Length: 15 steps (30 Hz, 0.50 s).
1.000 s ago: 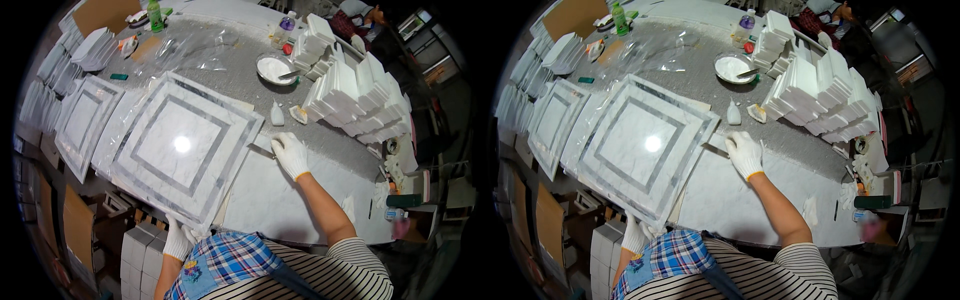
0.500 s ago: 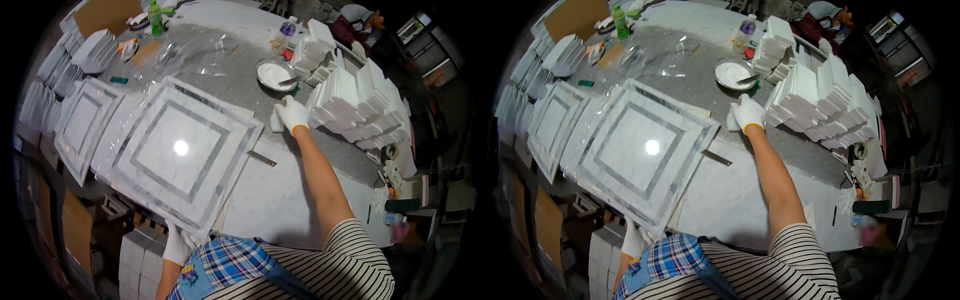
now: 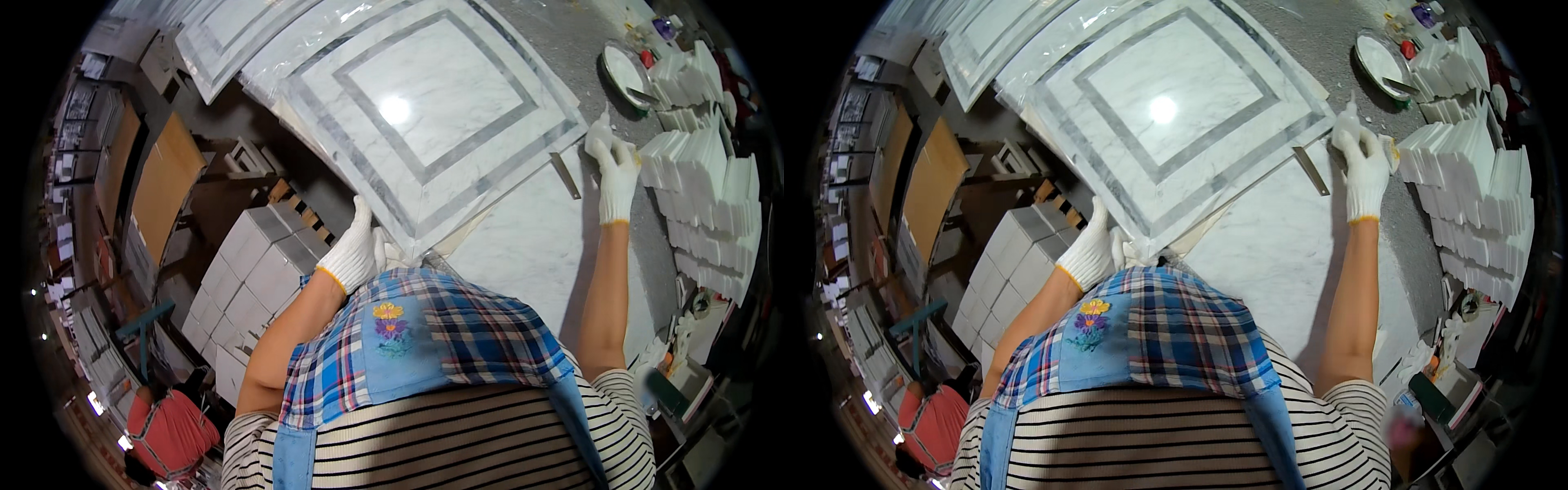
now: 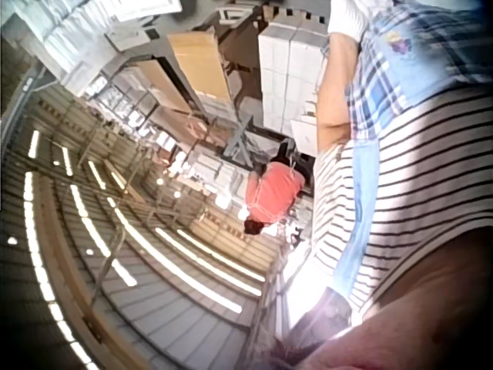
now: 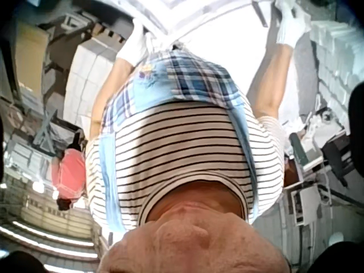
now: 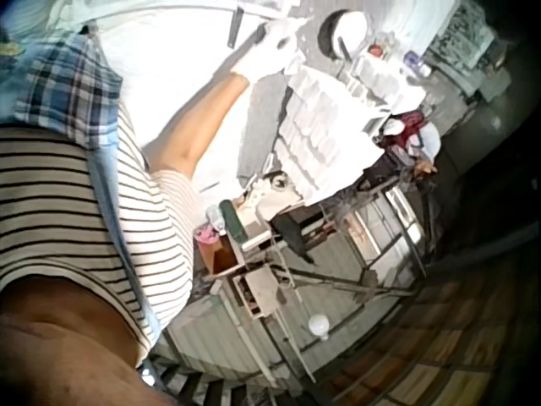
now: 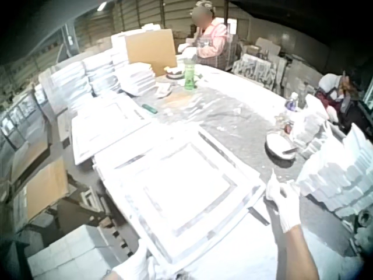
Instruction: The person uses a utility knife to trim the edges of a square marble-patterned tile on a workbench. They repeatedly scrape the edges and corners to remove excess material, then wipe the surface with a cloth. The person finishes by adjusting their head-mounted camera.
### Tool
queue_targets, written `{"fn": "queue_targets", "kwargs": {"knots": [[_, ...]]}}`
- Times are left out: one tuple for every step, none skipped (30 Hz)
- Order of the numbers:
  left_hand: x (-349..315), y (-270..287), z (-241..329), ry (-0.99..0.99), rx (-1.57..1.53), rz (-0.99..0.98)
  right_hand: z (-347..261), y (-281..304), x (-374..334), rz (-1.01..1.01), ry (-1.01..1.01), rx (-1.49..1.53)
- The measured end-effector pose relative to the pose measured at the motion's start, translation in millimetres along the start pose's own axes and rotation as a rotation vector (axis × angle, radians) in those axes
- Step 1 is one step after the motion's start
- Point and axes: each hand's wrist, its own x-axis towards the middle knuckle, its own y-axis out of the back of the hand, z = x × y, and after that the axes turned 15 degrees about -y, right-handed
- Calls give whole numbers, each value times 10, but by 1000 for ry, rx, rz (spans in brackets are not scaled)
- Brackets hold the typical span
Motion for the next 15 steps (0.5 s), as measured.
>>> {"fn": "queue_targets", "kwargs": {"knots": [[4, 7, -22, -26, -8, -13, -113, -96, -268, -68, -43, 122], [23, 21, -26, -51, -13, -31, -136, -162, -464, -168, -10, 150], [52, 126, -56, -40, 4, -25, -219, -242, -719, -261, -70, 166], [67, 138, -53, -28, 40, -13, -284, -332, -980, -348, -35, 214], [80, 142, -48, -15, 80, -1, -376, -412, -1253, -433, -124, 311], [72, 147, -42, -6, 118, 13, -357, -428, -1392, -535, -244, 240], [72, 142, -26, -1, 120, -6, -388, -437, -1520, -581, -234, 97], [64, 131, -5, 4, 121, -24, -259, -508, -1643, -698, -334, 237], [58, 126, 3, 6, 120, -40, -199, -550, -1706, -686, -130, 82], [54, 122, 1, 11, 91, -35, -174, -576, -1757, -667, 73, -72], [51, 113, -5, 15, 62, -30, -177, -602, -1816, -679, 108, -110], [49, 108, -12, 19, 32, -24, -197, -625, -1865, -691, 143, -150], [44, 103, -16, 10, 14, -32, -122, -664, -1887, -679, 181, -164], [36, 97, -21, 1, -5, -40, -122, -672, -1903, -680, 216, -184], [32, 86, -21, -7, -24, -48, -126, -681, -1915, -681, 250, -205]]}}
